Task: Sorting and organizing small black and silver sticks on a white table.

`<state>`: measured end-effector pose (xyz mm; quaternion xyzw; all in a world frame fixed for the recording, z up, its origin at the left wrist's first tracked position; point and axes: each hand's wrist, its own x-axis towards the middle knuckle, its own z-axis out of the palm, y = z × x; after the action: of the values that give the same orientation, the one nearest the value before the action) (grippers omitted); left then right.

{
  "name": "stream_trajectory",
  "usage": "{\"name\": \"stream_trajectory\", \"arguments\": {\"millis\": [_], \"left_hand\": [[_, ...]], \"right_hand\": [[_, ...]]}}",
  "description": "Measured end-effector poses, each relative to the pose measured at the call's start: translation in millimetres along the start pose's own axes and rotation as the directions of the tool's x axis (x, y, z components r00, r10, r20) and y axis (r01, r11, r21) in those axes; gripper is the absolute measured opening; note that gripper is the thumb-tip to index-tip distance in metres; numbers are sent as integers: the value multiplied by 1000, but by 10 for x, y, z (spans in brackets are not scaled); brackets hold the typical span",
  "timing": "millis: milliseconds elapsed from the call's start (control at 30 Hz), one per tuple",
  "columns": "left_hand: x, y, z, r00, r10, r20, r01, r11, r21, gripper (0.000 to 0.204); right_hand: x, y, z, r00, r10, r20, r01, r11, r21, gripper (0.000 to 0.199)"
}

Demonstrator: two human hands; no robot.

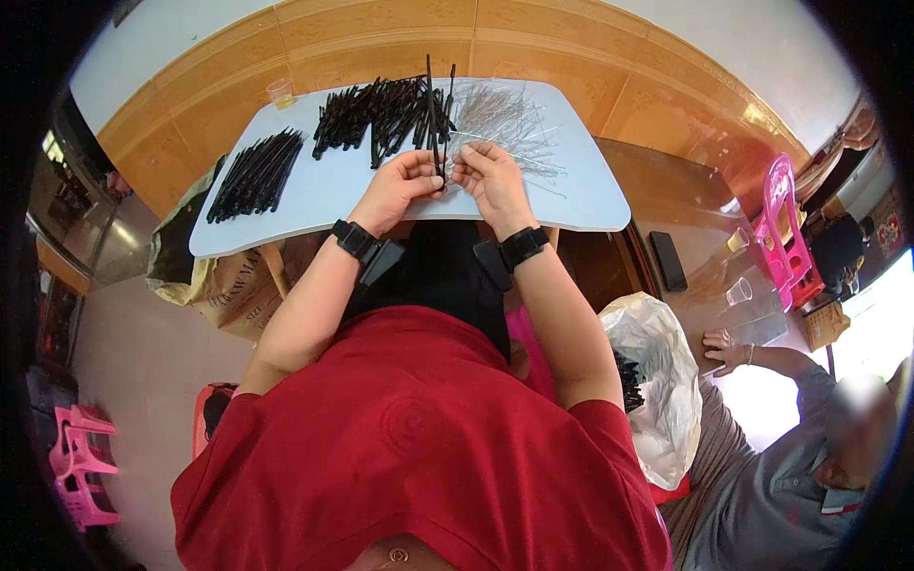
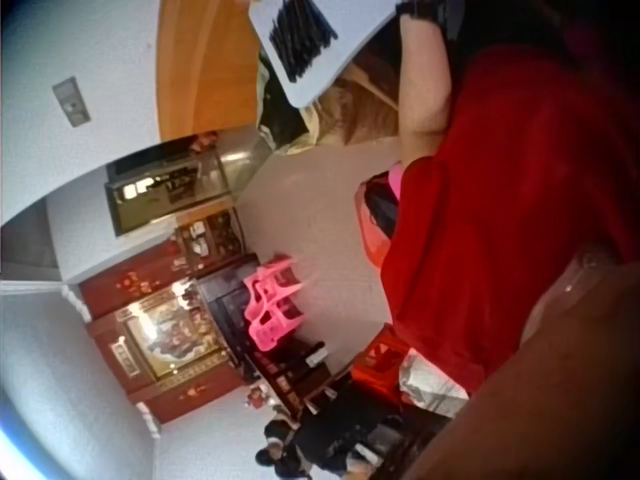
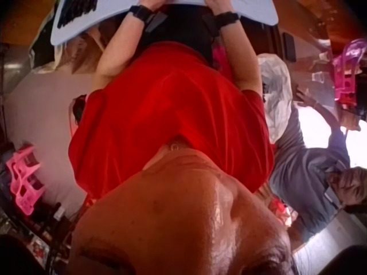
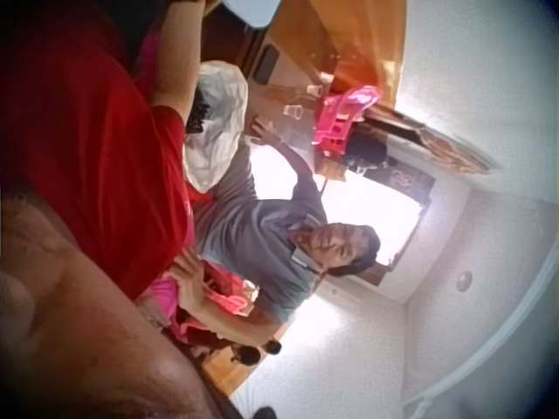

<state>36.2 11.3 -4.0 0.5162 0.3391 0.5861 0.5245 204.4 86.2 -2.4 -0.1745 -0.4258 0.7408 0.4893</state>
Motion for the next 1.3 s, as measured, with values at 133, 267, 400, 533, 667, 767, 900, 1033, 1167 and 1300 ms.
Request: {"name": "stream_trajectory", "arguments": {"millis": [133,267,400,533,667,767,900,1033,1167,1300], "left_hand": [[-14,23,29,1000,13,-5,-13,1000,0,32],[-15,21,25,1000,19,-7,-19,1000,1,31],[-23,13,15,1000,26,-8,-26,999,19,31],[-27,11,8,999,36,3,-36,999,36,33],[-45,29,31,999,42,19,-42,998,42,32],[-27,44,24,998,52,30,-54,996,65,31],[-26,-8,21,997,80,7,-81,990,115,29],[-24,-33,63,993,90,-81,-79,988,131,26],[-13,-32,70,987,67,-146,-47,990,135,22],[-10,-45,65,983,62,-175,-35,988,150,16]], "right_hand": [[2,9,-24,997,27,74,-27,1000,0,10],[8,8,-32,993,48,108,-46,999,-22,11],[-1,-16,-3,992,71,101,-65,996,-61,13],[11,-21,2,991,91,98,-84,994,-74,15],[2,-60,21,992,110,65,-105,992,-74,9],[27,-54,-13,984,145,101,-136,987,-91,11],[-10,-34,19,996,87,-7,-87,990,-112,13],[-41,-19,111,992,-113,-58,96,966,-238,15],[-87,-53,181,984,-175,-42,156,945,-288,22],[-140,-71,265,973,-231,-13,213,918,-334,25]]}}
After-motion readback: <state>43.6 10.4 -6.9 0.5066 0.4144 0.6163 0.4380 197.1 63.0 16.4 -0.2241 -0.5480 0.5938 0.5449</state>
